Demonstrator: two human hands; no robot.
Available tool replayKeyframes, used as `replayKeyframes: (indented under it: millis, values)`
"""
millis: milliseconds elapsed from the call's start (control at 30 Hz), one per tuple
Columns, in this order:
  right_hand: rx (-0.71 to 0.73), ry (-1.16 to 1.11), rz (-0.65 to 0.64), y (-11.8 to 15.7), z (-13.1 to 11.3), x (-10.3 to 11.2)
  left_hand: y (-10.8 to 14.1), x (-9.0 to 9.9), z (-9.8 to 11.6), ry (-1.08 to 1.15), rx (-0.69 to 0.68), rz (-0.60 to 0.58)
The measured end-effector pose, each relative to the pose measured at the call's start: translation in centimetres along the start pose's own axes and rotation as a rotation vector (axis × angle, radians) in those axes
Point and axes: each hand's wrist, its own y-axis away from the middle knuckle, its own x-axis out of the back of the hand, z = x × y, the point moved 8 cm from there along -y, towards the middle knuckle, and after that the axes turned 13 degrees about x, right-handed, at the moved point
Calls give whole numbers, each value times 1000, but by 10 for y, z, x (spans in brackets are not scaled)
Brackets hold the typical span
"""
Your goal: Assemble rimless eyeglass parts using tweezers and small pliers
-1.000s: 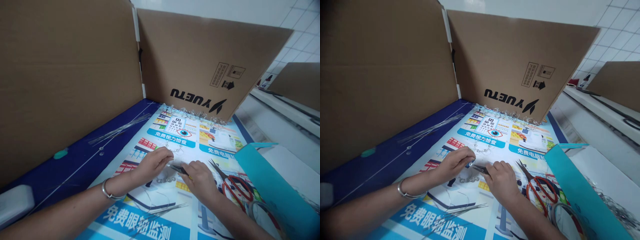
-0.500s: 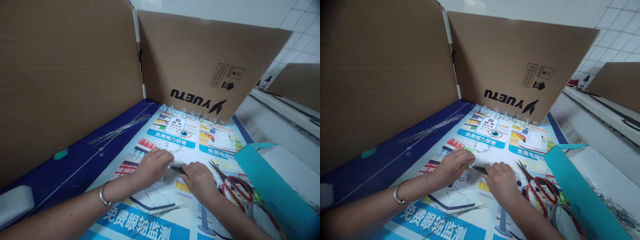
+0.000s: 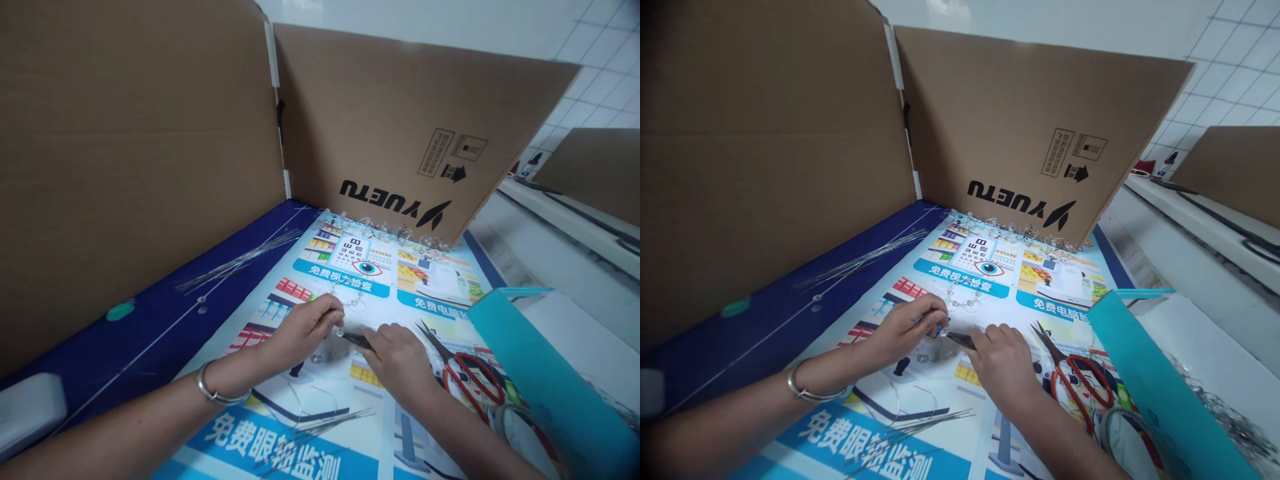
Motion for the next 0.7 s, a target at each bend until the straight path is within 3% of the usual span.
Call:
replayKeyframes:
  millis: [267, 433, 700]
  values:
    - [15, 21, 22, 0, 0, 5, -3, -2, 3, 66, 51, -116]
    - [11, 14, 23, 0, 1, 5, -3, 0, 3, 40, 32, -58]
    - [-1, -11, 26, -1, 2, 8, 2, 12, 12, -108, -150, 101]
